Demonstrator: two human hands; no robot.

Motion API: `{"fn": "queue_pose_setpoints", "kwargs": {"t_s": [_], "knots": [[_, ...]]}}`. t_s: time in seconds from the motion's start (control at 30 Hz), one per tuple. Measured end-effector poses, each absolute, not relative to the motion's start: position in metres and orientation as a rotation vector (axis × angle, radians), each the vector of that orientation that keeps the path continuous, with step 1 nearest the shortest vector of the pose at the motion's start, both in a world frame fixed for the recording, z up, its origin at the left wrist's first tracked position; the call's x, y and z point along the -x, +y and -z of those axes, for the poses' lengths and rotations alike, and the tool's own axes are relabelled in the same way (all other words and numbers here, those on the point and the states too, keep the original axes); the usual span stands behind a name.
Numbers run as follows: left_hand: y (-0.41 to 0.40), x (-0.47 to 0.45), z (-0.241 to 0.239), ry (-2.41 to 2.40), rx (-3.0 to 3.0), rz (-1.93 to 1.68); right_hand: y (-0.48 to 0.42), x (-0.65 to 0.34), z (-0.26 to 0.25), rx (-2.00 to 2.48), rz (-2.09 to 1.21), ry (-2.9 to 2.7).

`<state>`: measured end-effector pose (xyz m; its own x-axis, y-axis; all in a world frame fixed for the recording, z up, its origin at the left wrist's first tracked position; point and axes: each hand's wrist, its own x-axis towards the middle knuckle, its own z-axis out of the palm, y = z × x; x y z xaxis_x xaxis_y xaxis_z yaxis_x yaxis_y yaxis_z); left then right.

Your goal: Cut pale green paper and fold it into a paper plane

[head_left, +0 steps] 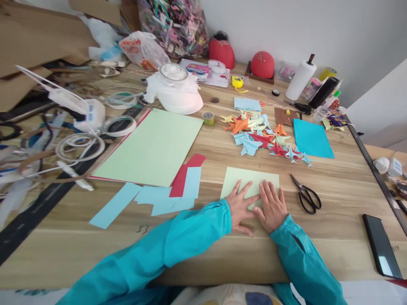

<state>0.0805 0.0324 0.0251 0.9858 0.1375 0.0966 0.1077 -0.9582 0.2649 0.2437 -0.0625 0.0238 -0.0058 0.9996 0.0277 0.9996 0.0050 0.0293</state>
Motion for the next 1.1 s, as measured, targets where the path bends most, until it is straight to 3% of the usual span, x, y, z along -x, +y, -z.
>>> {"fn": "queue_pose_setpoints", "kwargs": {"t_s": [1.1], "knots": [[0.045,-0.041,-0.009,0.147,-2.993,-0.261,-0.057,-0.245,-0.018,-2.256,-0.056,2.182]]}}
